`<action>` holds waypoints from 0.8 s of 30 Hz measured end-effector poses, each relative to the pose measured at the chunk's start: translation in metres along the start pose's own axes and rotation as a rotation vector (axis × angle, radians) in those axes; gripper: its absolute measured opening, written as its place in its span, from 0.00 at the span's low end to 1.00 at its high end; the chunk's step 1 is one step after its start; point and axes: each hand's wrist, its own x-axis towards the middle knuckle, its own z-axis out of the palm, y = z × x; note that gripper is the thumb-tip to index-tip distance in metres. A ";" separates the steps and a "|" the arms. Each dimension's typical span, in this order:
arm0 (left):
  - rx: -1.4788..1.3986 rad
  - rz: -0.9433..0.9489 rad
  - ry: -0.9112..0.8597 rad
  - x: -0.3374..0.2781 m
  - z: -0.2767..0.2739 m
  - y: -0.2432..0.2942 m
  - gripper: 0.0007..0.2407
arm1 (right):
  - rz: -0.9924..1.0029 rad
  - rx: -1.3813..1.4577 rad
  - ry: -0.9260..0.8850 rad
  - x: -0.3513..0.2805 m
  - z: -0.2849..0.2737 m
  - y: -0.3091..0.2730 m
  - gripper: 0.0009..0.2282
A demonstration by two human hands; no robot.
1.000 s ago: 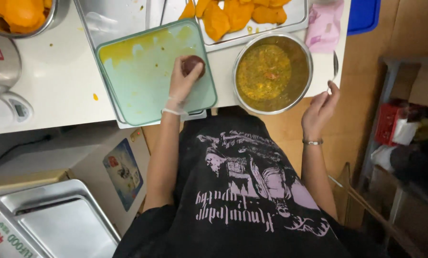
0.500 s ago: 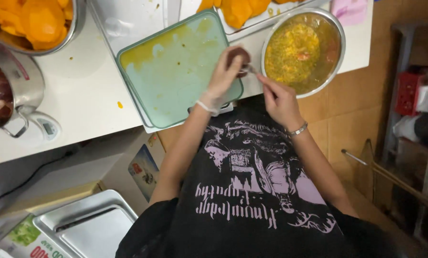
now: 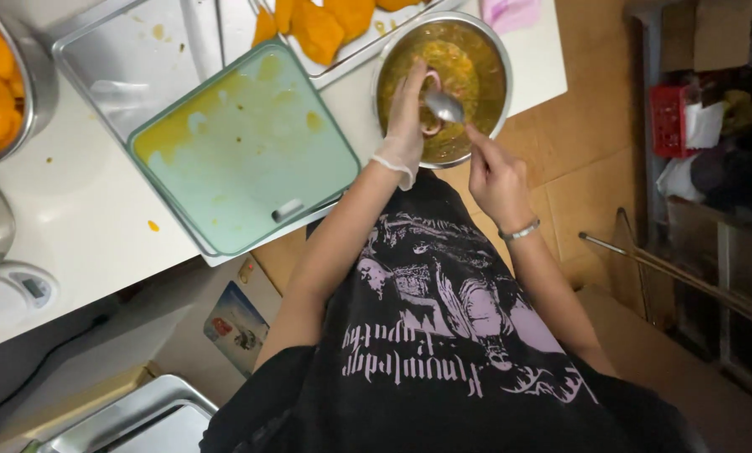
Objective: Scooping passion fruit pulp into a bowl using a spoon.
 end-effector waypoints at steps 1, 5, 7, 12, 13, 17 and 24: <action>0.098 0.002 0.114 0.000 0.005 0.001 0.17 | 0.005 -0.027 0.012 0.005 -0.001 0.004 0.13; 0.075 0.189 -0.017 0.052 -0.032 -0.058 0.20 | 0.002 -0.092 0.007 0.015 0.012 0.014 0.14; 0.338 0.504 0.061 0.068 -0.040 -0.067 0.20 | 0.022 -0.062 -0.045 0.014 0.019 0.022 0.14; 0.221 0.269 0.114 0.056 -0.031 -0.043 0.19 | 0.087 0.034 -0.131 0.029 0.003 0.021 0.13; 0.243 0.291 0.133 0.062 -0.034 -0.049 0.20 | 0.085 0.028 -0.125 0.033 0.001 0.022 0.13; 0.440 0.547 0.113 0.063 -0.037 -0.056 0.20 | 0.084 -0.055 -0.081 0.023 0.025 0.025 0.14; 0.323 0.402 0.229 0.056 -0.026 -0.042 0.19 | 0.135 0.156 -0.088 0.027 0.023 0.042 0.11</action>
